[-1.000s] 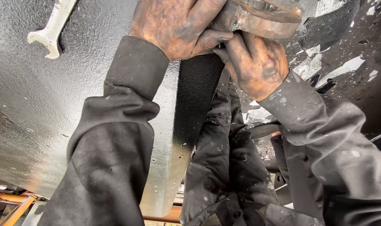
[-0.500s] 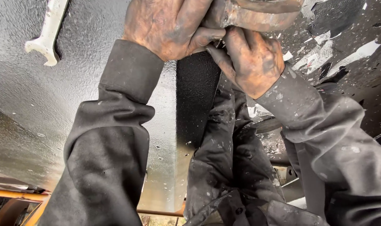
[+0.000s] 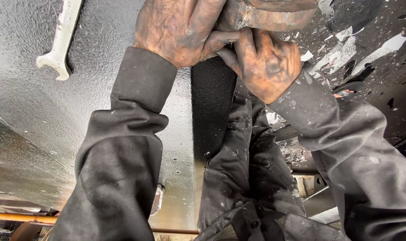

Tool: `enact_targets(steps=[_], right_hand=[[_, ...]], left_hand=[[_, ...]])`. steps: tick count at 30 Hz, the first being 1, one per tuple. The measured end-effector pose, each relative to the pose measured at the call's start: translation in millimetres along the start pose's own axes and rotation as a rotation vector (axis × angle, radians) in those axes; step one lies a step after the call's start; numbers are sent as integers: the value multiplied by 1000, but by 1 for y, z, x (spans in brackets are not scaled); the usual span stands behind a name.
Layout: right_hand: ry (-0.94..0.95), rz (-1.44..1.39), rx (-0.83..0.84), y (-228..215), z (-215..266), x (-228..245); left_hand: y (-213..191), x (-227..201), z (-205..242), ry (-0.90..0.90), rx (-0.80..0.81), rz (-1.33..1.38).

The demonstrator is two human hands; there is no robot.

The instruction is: The person uses a wrench to tighten bolts on a metal bracket attached to a large black metal surface. They repeatedly insert bolts, hand-tighten them, and then use the wrench to secure them in place.

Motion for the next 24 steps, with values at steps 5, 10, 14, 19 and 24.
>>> enact_targets(steps=[5, 10, 14, 19, 24], right_hand=[[9, 192, -30, 17, 7, -4], [52, 94, 0, 8, 3, -2], [44, 69, -25, 12, 4, -1], [104, -44, -94, 8, -2, 4], [174, -78, -112, 13, -4, 8]], left_hand=[[1, 0, 1, -7, 1, -6], [1, -1, -9, -10, -14, -12], [-2, -2, -10, -16, -15, -20], [-1, -2, -9, -12, -15, 2], [9, 3, -7, -13, -1, -31]])
Point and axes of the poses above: each hand's wrist, its own z-axis away from the middle knuckle, its own y-axis out of the palm, x = y × z, the point moved 2 cm from there along -z, towards the middle knuckle, and after that the axes turned 1 degree about z, right-handed, at the moved point
